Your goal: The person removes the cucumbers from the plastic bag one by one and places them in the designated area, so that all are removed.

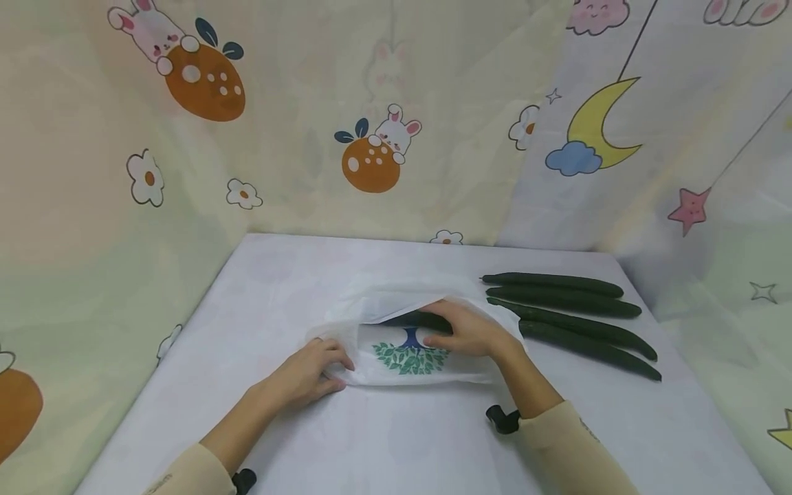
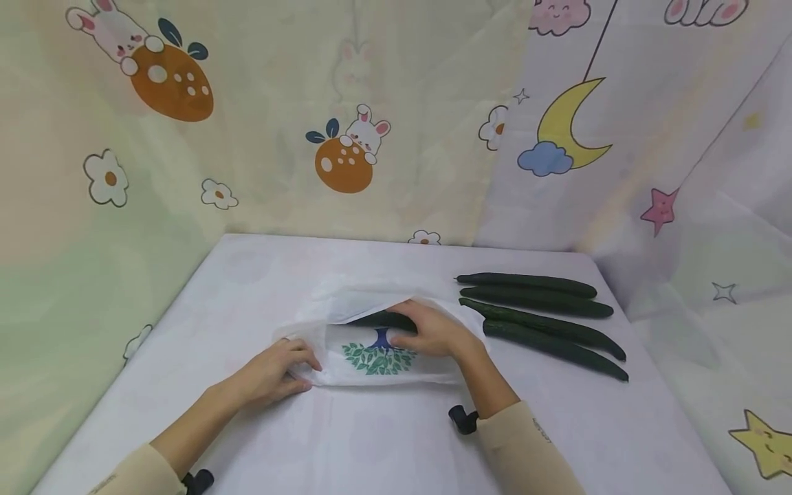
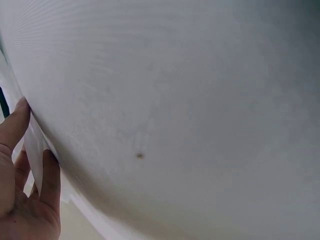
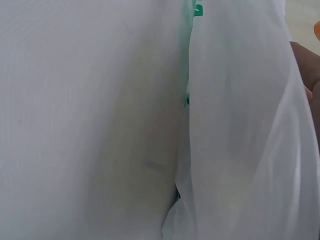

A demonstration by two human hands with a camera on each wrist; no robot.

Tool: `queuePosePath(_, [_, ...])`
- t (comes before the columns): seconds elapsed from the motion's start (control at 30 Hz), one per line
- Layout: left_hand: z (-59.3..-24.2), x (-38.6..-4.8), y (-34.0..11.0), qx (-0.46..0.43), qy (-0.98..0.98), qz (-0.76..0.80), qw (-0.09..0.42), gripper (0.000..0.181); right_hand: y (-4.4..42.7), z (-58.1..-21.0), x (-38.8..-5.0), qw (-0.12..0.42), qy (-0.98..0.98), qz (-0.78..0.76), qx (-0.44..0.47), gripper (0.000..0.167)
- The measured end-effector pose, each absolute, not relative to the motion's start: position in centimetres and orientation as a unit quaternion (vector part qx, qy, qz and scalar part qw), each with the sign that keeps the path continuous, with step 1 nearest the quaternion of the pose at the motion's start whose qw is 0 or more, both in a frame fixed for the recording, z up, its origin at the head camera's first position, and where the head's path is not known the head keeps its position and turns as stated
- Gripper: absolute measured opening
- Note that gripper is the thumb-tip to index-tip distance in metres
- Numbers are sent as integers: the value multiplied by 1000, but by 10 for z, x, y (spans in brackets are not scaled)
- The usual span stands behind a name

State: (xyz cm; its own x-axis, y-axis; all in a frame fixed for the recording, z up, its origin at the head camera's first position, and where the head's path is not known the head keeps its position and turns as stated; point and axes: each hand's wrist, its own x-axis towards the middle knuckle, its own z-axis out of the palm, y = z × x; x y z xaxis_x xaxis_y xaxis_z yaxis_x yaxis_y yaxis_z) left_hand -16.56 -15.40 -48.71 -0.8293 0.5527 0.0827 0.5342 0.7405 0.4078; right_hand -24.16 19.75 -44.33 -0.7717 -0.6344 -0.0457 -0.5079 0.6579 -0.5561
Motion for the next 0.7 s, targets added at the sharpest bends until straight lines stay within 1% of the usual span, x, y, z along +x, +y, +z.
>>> queuePosePath(0.13, [-487,-165,-156,291,932,213,23,25,192,-447,-245,131,903,-269,-306,63])
queuePosePath(0.37, [-487,-165,-156,291,934,206,26,24,190,-458,-255,112,909,-269,-297,57])
queuePosePath(0.53, [-486,-165,-156,292,933,210,26,24,188,-463,-262,118,916,-273,-268,53])
queuePosePath(0.7, [-484,-166,-156,296,932,207,26,24,187,-466,-266,117,919,-269,-264,53])
